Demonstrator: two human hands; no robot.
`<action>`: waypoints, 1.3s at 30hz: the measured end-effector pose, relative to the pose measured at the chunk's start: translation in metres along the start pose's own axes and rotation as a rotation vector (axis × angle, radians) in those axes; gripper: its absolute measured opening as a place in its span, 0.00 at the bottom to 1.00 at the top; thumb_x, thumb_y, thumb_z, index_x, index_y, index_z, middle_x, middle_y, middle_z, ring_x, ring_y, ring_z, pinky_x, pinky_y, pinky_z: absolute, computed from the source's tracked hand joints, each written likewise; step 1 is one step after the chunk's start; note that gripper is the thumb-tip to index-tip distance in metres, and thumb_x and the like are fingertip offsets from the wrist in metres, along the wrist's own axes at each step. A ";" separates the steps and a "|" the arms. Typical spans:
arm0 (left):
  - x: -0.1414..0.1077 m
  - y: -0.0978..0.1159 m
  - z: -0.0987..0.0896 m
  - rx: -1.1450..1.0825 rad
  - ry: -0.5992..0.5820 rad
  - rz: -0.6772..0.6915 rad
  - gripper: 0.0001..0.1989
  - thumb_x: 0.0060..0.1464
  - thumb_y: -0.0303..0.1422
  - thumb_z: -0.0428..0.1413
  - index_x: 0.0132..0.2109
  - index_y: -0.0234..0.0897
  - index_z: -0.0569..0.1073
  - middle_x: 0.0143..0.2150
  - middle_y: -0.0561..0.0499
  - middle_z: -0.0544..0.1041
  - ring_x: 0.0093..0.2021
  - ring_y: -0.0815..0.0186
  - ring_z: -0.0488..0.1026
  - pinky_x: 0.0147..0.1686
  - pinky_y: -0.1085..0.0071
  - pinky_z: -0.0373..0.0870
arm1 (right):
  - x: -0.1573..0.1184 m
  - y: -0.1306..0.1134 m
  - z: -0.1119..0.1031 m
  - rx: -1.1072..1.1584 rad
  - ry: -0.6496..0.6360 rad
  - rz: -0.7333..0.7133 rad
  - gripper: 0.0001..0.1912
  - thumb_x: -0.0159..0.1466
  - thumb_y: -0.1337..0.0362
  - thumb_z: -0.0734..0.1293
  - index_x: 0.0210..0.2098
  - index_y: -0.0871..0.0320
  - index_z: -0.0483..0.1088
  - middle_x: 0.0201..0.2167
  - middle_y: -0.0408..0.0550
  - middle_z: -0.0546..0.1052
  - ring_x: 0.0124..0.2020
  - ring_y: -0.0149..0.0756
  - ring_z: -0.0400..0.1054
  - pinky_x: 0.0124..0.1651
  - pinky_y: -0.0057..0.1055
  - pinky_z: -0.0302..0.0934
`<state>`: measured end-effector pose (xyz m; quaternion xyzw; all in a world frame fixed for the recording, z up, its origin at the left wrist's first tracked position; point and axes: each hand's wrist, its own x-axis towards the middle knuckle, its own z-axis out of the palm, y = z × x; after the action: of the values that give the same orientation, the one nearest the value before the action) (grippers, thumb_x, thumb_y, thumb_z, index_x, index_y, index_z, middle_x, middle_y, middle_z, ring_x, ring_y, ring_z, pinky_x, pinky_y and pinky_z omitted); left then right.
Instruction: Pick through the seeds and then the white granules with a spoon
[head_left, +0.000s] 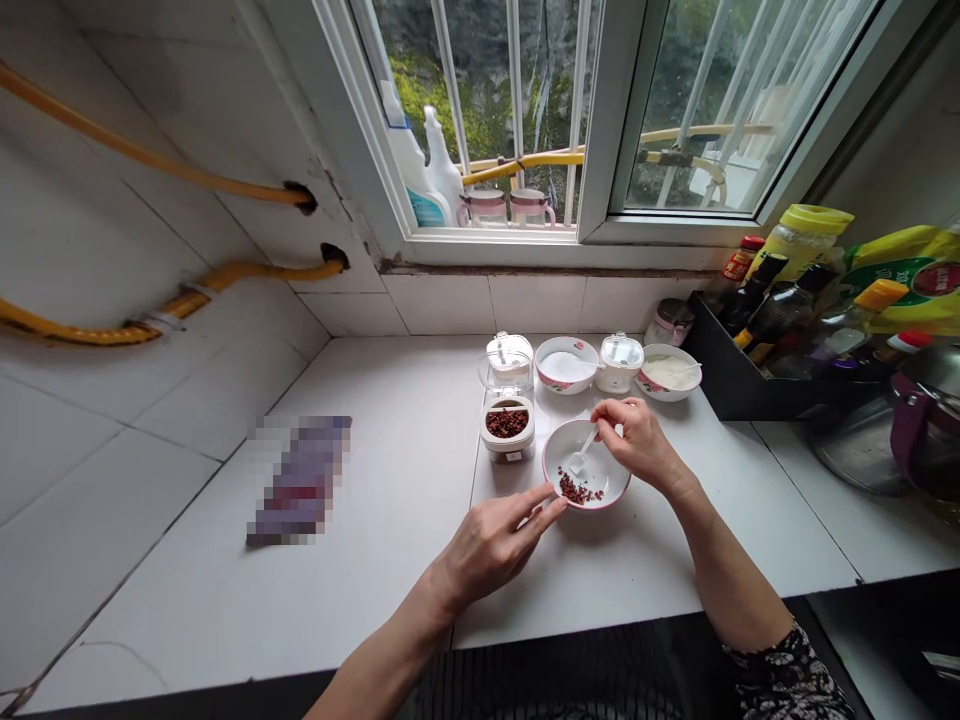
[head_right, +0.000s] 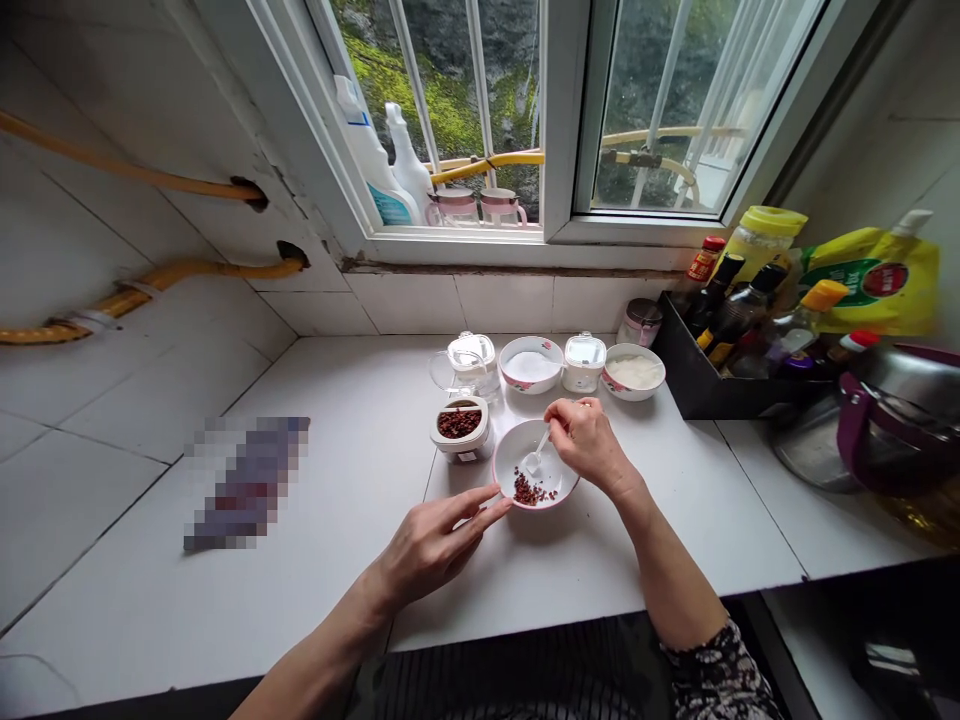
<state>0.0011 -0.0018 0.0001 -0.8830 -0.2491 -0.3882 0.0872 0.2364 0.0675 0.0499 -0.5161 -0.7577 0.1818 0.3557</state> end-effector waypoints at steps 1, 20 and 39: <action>0.000 0.000 0.000 0.000 -0.002 -0.001 0.19 0.63 0.20 0.48 0.57 0.36 0.70 0.47 0.44 0.80 0.36 0.69 0.80 0.35 0.74 0.79 | -0.001 -0.001 0.002 -0.034 -0.018 -0.042 0.08 0.59 0.70 0.62 0.28 0.54 0.70 0.22 0.42 0.77 0.29 0.36 0.70 0.52 0.42 0.59; -0.003 -0.001 0.000 -0.015 -0.001 0.016 0.17 0.62 0.19 0.47 0.53 0.32 0.73 0.48 0.40 0.79 0.36 0.69 0.79 0.32 0.74 0.78 | 0.004 -0.001 0.001 0.580 -0.033 0.331 0.07 0.54 0.61 0.65 0.28 0.57 0.71 0.19 0.42 0.75 0.25 0.34 0.72 0.34 0.31 0.64; 0.003 0.001 0.002 0.006 0.043 0.011 0.16 0.63 0.20 0.46 0.52 0.32 0.73 0.45 0.41 0.81 0.31 0.68 0.78 0.27 0.73 0.77 | 0.007 -0.040 0.036 0.062 0.367 -0.442 0.08 0.68 0.69 0.61 0.40 0.54 0.72 0.30 0.46 0.80 0.32 0.37 0.73 0.52 0.43 0.63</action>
<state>0.0046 -0.0007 0.0004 -0.8755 -0.2436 -0.4059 0.0975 0.1822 0.0612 0.0539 -0.3514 -0.7688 0.0264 0.5336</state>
